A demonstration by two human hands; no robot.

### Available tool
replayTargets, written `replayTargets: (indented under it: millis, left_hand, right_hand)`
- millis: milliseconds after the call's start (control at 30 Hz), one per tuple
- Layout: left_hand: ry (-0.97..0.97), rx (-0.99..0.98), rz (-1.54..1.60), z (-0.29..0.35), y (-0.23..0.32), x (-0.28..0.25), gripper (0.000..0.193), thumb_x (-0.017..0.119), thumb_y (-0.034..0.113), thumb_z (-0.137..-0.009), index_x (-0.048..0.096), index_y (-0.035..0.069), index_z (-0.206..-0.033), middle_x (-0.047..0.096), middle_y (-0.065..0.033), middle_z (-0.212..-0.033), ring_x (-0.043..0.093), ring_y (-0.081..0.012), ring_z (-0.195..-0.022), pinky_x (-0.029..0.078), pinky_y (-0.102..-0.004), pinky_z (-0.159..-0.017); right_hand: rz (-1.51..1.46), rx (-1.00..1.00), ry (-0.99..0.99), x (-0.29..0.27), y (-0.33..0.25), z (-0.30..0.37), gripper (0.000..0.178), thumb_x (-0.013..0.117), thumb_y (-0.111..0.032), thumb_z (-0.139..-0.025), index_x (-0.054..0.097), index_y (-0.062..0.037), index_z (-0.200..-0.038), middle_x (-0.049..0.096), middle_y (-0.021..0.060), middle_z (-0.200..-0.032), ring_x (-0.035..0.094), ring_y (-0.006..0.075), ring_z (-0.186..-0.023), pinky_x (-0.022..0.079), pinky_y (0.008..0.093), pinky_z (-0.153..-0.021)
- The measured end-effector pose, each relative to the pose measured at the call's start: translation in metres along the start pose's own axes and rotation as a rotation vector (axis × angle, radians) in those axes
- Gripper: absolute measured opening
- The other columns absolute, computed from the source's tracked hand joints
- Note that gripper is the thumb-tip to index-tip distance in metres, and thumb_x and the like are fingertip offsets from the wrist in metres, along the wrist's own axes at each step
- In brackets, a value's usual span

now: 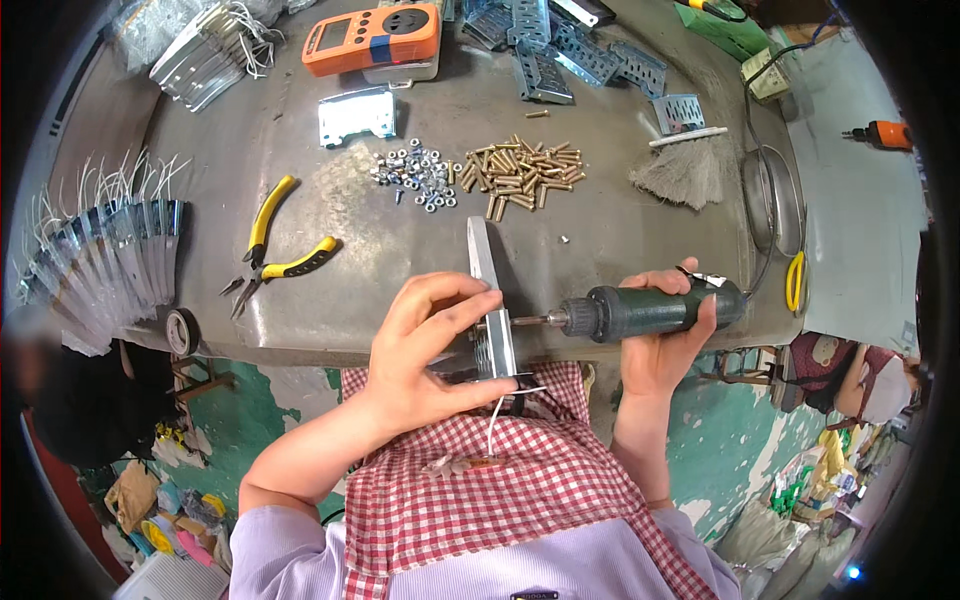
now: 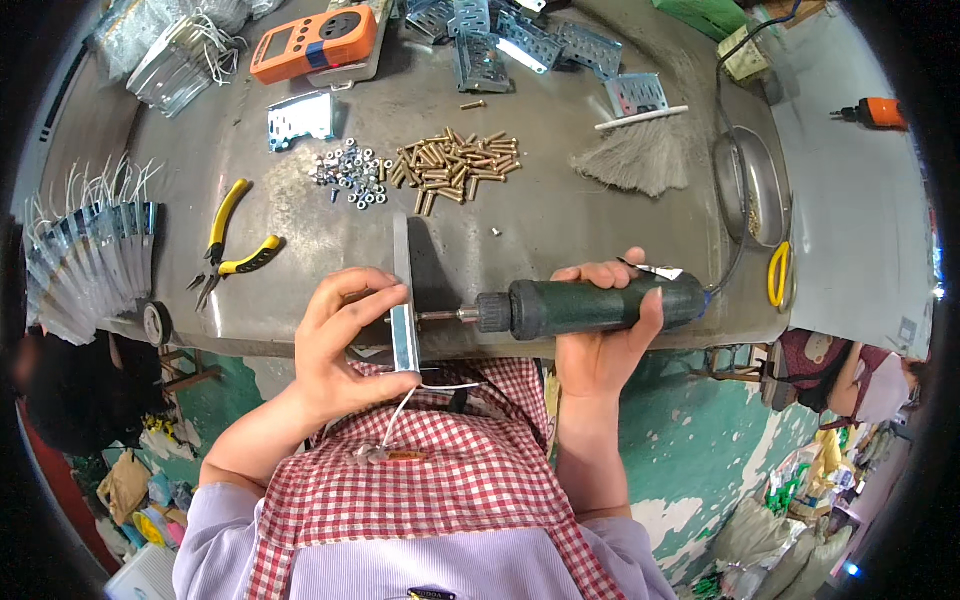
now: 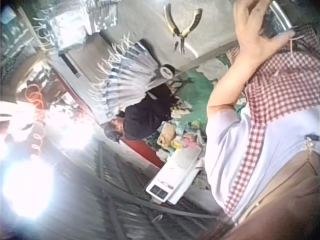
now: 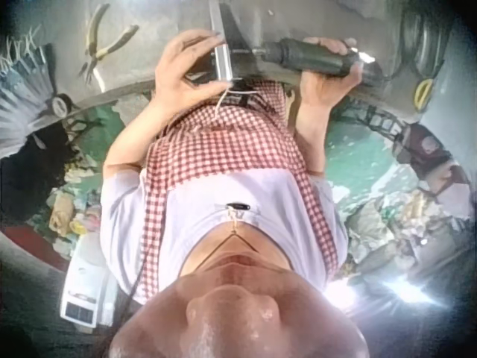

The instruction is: Assembling electrical components using screws, a power driver, and pliers.

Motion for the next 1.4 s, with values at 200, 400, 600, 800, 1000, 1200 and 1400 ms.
replayTargets:
  millis: [200, 400, 600, 800, 1000, 1200, 1400]
  left_hand:
    - [0.018, 0.008, -0.020, 0.001, -0.001, -0.002, 0.064, 0.077, 0.037, -0.057, 0.058, 0.005, -0.109, 0.051, -0.0114, -0.108, 0.050, -0.0272, -0.097, 0.042, -0.0371, -0.083]
    - [0.214, -0.172, -0.019, -0.014, -0.047, -0.053, 0.029, 0.065, 0.017, -0.076, 0.057, 0.003, -0.100, 0.058, -0.0110, -0.091, 0.057, -0.0223, -0.082, 0.046, -0.0319, -0.072]
    - [0.166, 0.012, -0.772, -0.064, -0.059, -0.074, 0.021, 0.064, 0.002, -0.071, 0.054, 0.002, -0.090, 0.056, -0.0106, -0.080, 0.057, -0.0261, -0.071, 0.047, -0.0326, -0.065]
    - [0.080, -0.118, -0.660, -0.046, -0.068, -0.077, 0.028, 0.064, -0.003, -0.069, 0.054, 0.003, -0.095, 0.055, -0.0099, -0.079, 0.056, -0.0244, -0.071, 0.047, -0.0316, -0.063]
    - [0.151, -0.252, -0.519, -0.043, -0.073, -0.087, 0.025, 0.062, -0.004, -0.070, 0.053, 0.003, -0.092, 0.057, -0.0104, -0.079, 0.057, -0.0235, -0.072, 0.047, -0.0310, -0.063]
    - [-0.038, 0.001, -0.835, -0.049, -0.056, -0.063, 0.017, 0.063, 0.000, -0.072, 0.055, 0.003, -0.086, 0.059, -0.0108, -0.081, 0.058, -0.0254, -0.077, 0.046, -0.0328, -0.066]
    - [-0.014, -0.437, 0.268, -0.005, -0.044, -0.031, 0.009, 0.064, 0.001, -0.075, 0.063, -0.003, -0.084, 0.060, -0.0087, -0.090, 0.057, -0.0143, -0.082, 0.046, -0.0250, -0.071]
  right_hand:
    - [-0.050, -0.013, 0.000, -0.001, 0.003, 0.001, 0.045, 0.065, -0.016, -0.075, 0.044, -0.0116, -0.114, 0.045, -0.0019, -0.085, 0.048, 0.0120, -0.086, 0.032, 0.0416, -0.093]
    - [-0.001, -0.010, -0.011, -0.004, 0.001, 0.001, 0.046, 0.063, -0.023, -0.078, 0.044, -0.0129, -0.118, 0.046, -0.0021, -0.085, 0.047, 0.0130, -0.086, 0.033, 0.0411, -0.092]
    - [-0.016, 0.004, -0.040, -0.002, 0.004, -0.001, 0.046, 0.063, -0.024, -0.078, 0.044, -0.0113, -0.118, 0.046, -0.0014, -0.086, 0.047, 0.0132, -0.087, 0.032, 0.0410, -0.093]
    - [-0.029, 0.003, -0.012, -0.004, 0.004, -0.002, 0.046, 0.063, -0.023, -0.079, 0.043, -0.0111, -0.118, 0.046, -0.0012, -0.087, 0.047, 0.0135, -0.087, 0.032, 0.0408, -0.093]
    - [-0.033, 0.005, -0.028, -0.003, 0.002, -0.002, 0.044, 0.062, -0.023, -0.079, 0.045, -0.0104, -0.117, 0.047, -0.0001, -0.089, 0.047, 0.0144, -0.087, 0.032, 0.0405, -0.093]
    - [-0.013, 0.010, -0.020, -0.002, 0.002, 0.000, 0.043, 0.062, -0.023, -0.080, 0.044, -0.0097, -0.117, 0.047, 0.0007, -0.089, 0.047, 0.0151, -0.088, 0.032, 0.0407, -0.093]
    - [-0.021, 0.008, -0.017, 0.000, 0.005, 0.000, 0.043, 0.061, -0.024, -0.080, 0.043, -0.0090, -0.116, 0.047, 0.0012, -0.088, 0.048, 0.0154, -0.088, 0.032, 0.0413, -0.093]
Point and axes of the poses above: each hand's wrist, its own z-axis away from the middle knuckle, its own x-axis out of the palm, y = z × x, the point moved 10 cm from there along -z, towards the middle knuckle
